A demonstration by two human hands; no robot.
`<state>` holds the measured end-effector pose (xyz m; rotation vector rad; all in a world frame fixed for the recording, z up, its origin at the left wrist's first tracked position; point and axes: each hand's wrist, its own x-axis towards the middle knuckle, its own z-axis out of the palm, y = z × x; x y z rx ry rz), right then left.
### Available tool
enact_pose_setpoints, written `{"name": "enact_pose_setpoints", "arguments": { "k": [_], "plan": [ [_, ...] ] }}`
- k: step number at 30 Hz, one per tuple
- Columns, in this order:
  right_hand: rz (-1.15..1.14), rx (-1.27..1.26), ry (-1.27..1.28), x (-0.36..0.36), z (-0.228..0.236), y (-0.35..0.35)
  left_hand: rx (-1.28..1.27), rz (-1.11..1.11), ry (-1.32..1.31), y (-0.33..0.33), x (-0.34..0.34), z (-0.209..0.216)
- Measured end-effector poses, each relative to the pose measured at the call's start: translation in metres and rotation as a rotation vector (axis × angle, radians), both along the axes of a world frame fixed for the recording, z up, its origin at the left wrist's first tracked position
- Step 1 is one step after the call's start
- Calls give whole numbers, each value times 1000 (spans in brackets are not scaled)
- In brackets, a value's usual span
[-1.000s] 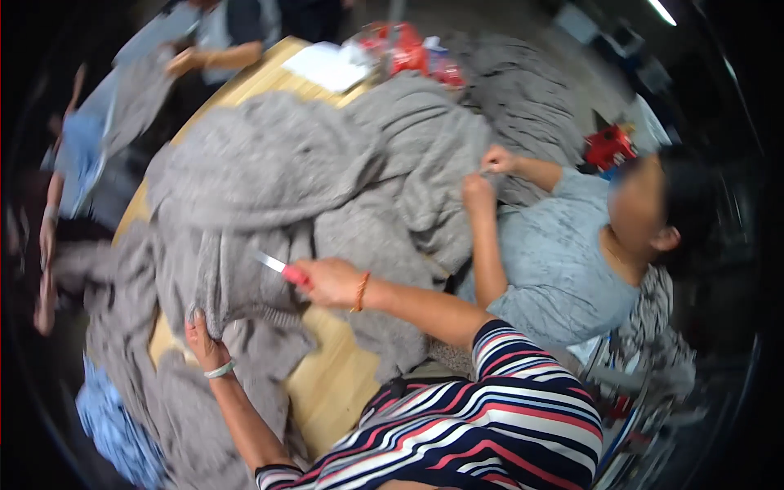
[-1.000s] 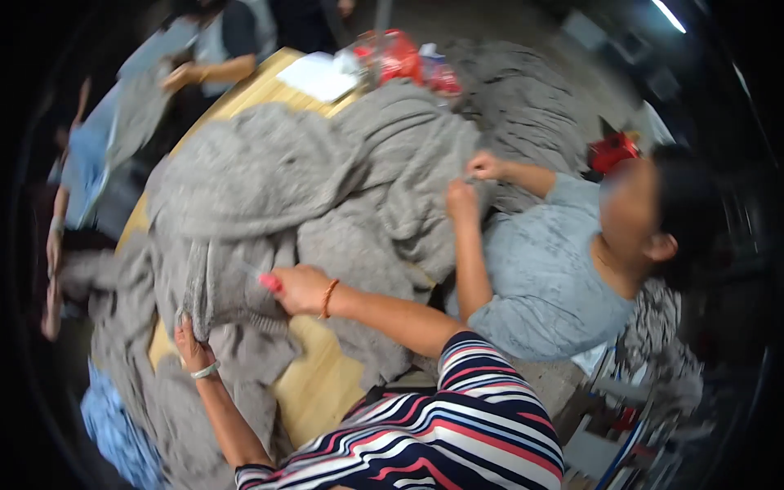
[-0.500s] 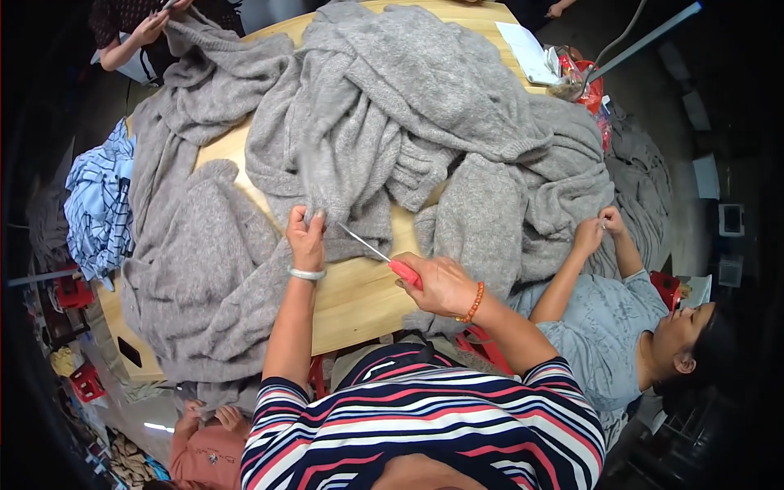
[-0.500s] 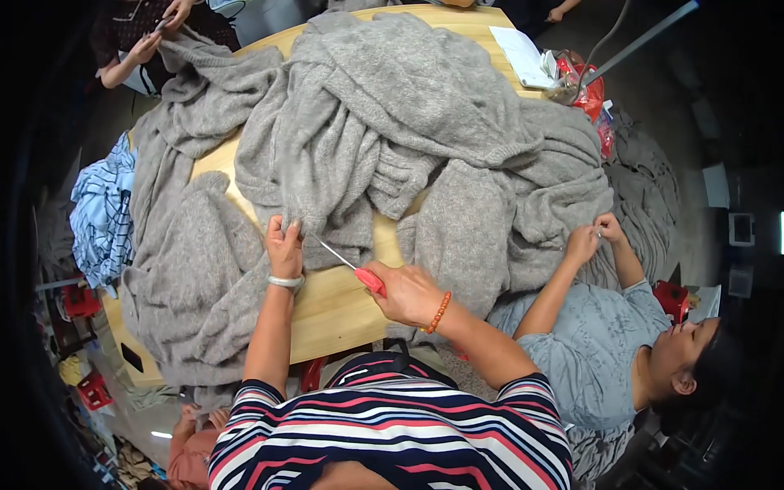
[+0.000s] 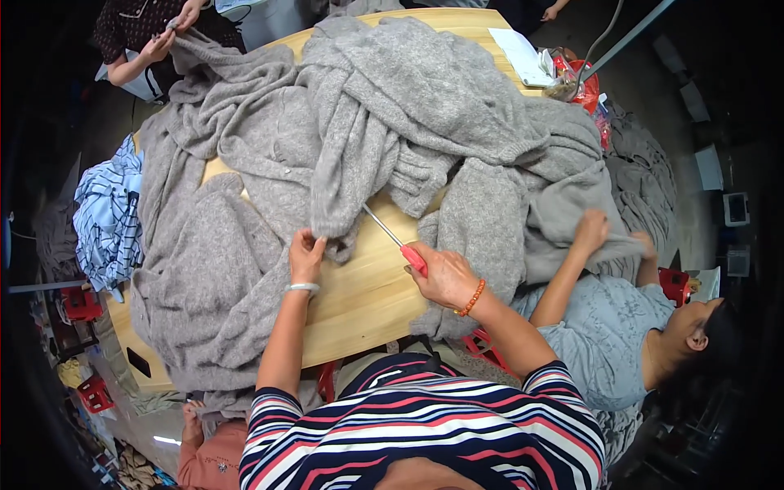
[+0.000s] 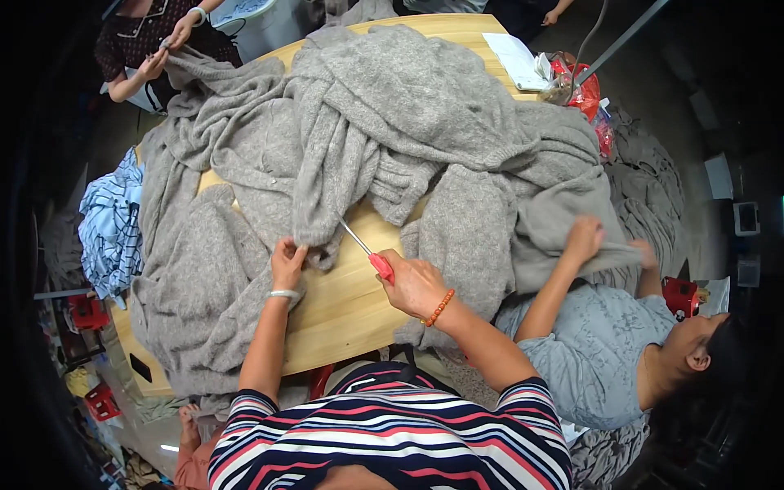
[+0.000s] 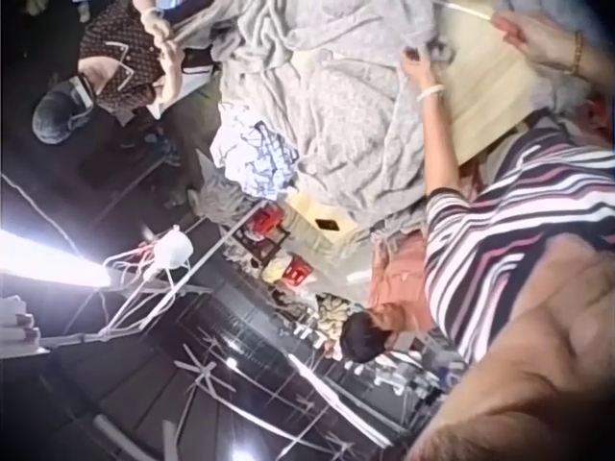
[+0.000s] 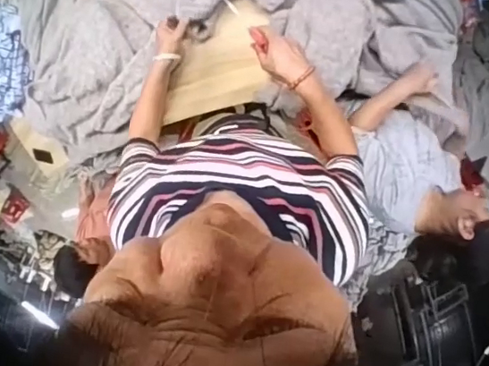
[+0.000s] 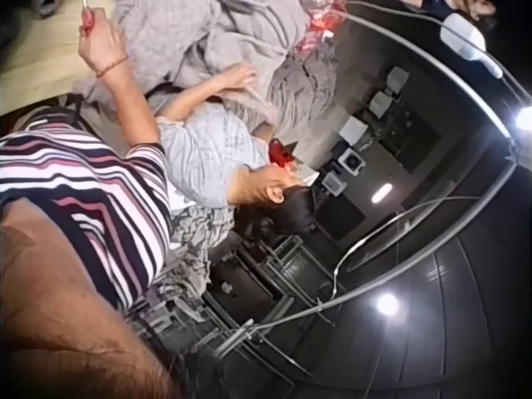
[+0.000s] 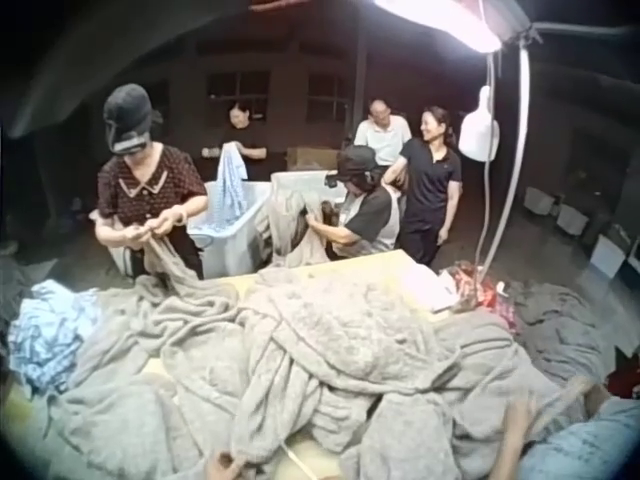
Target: Trimming excess material or threads from grey knitted sweaters using scissors.
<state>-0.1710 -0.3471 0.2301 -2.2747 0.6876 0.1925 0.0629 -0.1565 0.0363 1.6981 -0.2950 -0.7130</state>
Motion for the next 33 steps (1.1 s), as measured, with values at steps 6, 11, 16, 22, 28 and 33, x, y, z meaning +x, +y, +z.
{"name": "enact_pose_setpoints", "arguments": {
  "k": [6, 11, 16, 22, 28, 33],
  "plan": [
    [-30, 1, 18, -1, -9, -14, 99, 56, -806, -117, 54, 24],
    [-30, -63, 30, 21, -5, -35, 58, 24, -479, -189, 85, 27],
    [-93, -45, 64, 32, -8, -52, -1, -33, -561, -181, 53, 9],
    [-19, 58, 110, 15, -26, -52, 157, 179, -507, -100, 58, -22],
    [-68, 67, 128, -8, -33, -47, 588, 307, -600, -50, 13, -41],
    [-101, 31, 155, -17, -32, -27, 759, 295, -292, -106, -31, -3]
  ]
}}
